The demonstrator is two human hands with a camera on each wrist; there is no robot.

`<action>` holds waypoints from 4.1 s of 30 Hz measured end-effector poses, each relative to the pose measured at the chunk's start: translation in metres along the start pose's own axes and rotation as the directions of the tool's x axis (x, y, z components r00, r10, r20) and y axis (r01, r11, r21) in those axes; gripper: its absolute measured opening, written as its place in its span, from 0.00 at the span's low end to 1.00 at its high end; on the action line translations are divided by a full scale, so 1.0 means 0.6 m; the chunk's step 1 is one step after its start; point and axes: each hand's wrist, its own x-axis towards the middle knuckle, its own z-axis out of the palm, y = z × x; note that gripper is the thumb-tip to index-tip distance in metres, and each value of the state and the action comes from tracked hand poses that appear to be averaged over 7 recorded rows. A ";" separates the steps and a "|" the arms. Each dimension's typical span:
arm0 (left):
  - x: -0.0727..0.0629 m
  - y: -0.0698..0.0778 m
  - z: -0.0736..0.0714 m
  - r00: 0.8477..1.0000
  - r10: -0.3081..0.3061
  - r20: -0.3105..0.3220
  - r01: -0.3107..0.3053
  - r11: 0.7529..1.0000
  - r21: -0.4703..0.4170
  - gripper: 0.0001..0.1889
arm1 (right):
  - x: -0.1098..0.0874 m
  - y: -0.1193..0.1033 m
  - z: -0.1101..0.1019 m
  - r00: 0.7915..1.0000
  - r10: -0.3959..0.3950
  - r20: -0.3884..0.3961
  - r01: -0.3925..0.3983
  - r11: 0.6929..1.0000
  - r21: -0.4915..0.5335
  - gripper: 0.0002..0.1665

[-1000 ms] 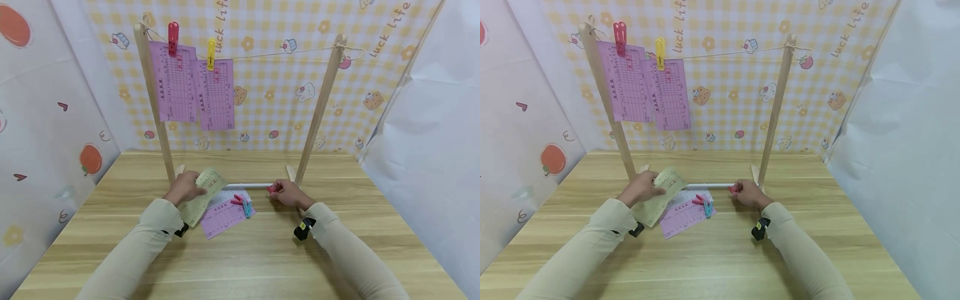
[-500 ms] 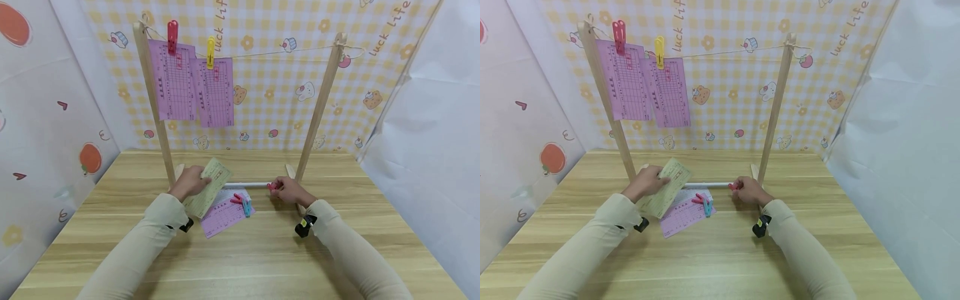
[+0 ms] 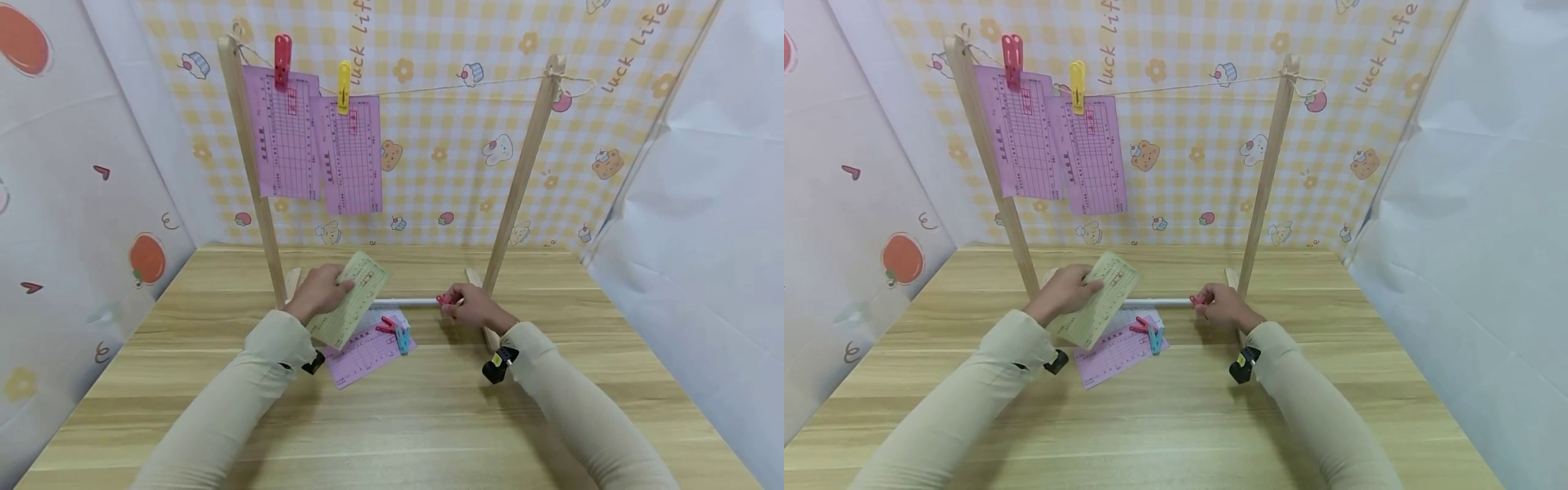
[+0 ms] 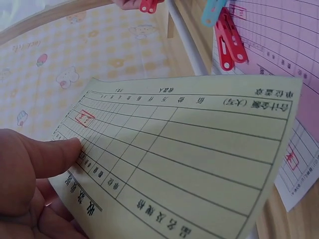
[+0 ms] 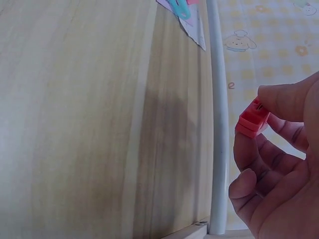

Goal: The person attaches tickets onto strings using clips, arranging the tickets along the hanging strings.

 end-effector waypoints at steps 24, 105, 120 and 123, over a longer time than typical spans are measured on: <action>0.011 0.044 -0.010 0.997 0.066 -0.027 -0.065 0.998 0.010 0.12 | 0.010 -0.014 -0.024 0.999 -0.033 0.001 0.033 0.999 0.014 0.02; 0.033 0.141 -0.047 0.971 0.153 -0.184 -0.171 0.981 -0.089 0.12 | 0.016 -0.107 -0.118 0.993 -0.100 -0.070 0.096 0.994 -0.055 0.07; 0.038 0.155 -0.058 0.972 0.161 -0.170 -0.178 0.980 -0.093 0.13 | 0.019 -0.136 -0.136 0.988 -0.108 -0.109 0.101 0.993 -0.066 0.06; 0.038 0.159 -0.061 0.973 0.158 -0.168 -0.175 0.980 -0.091 0.14 | 0.020 -0.141 -0.139 0.987 -0.115 -0.110 0.110 0.993 -0.053 0.06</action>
